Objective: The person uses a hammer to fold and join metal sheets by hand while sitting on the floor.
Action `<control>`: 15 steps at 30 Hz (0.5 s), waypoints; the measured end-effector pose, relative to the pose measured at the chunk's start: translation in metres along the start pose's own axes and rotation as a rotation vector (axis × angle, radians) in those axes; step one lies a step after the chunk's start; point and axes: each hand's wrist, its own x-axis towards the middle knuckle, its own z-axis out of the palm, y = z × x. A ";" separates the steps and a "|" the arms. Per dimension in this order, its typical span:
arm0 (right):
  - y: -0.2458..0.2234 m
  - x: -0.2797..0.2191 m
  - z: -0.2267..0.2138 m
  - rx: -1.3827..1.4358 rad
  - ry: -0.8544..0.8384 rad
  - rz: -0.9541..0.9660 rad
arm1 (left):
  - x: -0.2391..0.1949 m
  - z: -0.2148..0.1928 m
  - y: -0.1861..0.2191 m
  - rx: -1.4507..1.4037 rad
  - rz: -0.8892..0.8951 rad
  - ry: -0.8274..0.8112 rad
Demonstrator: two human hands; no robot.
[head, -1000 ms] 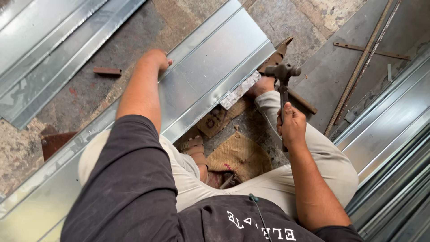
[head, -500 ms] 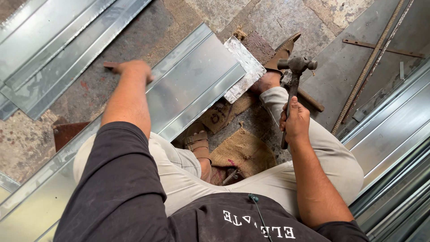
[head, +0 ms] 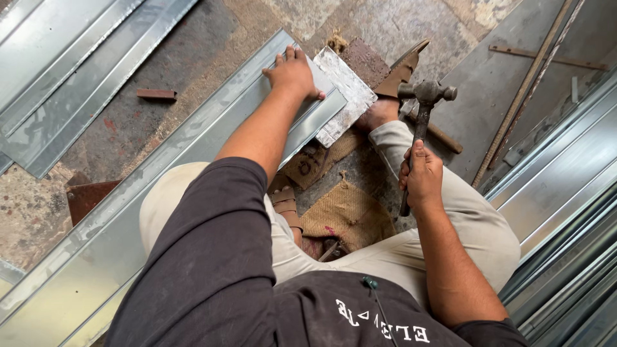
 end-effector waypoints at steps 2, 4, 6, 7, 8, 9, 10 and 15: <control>-0.006 0.005 0.003 -0.033 -0.021 -0.036 | 0.004 -0.001 0.002 -0.042 -0.030 0.002; -0.013 0.004 0.007 -0.058 -0.038 -0.078 | 0.007 -0.006 0.006 -0.070 -0.063 -0.001; -0.027 0.005 0.005 -0.092 -0.089 -0.265 | 0.005 -0.009 0.009 -0.094 -0.101 -0.024; -0.036 0.005 0.004 -0.109 -0.114 -0.358 | 0.003 -0.011 0.010 -0.096 -0.107 -0.032; -0.048 0.005 0.001 -0.033 -0.145 -0.520 | 0.002 -0.013 0.011 -0.098 -0.113 -0.039; -0.061 0.004 0.000 0.046 -0.182 -0.679 | -0.001 -0.014 0.011 -0.101 -0.120 -0.046; -0.074 0.002 -0.003 0.063 -0.100 -0.802 | -0.005 -0.013 0.012 -0.115 -0.125 -0.051; -0.148 -0.006 -0.023 0.132 -0.271 -1.313 | -0.010 -0.019 0.019 -0.106 -0.156 -0.096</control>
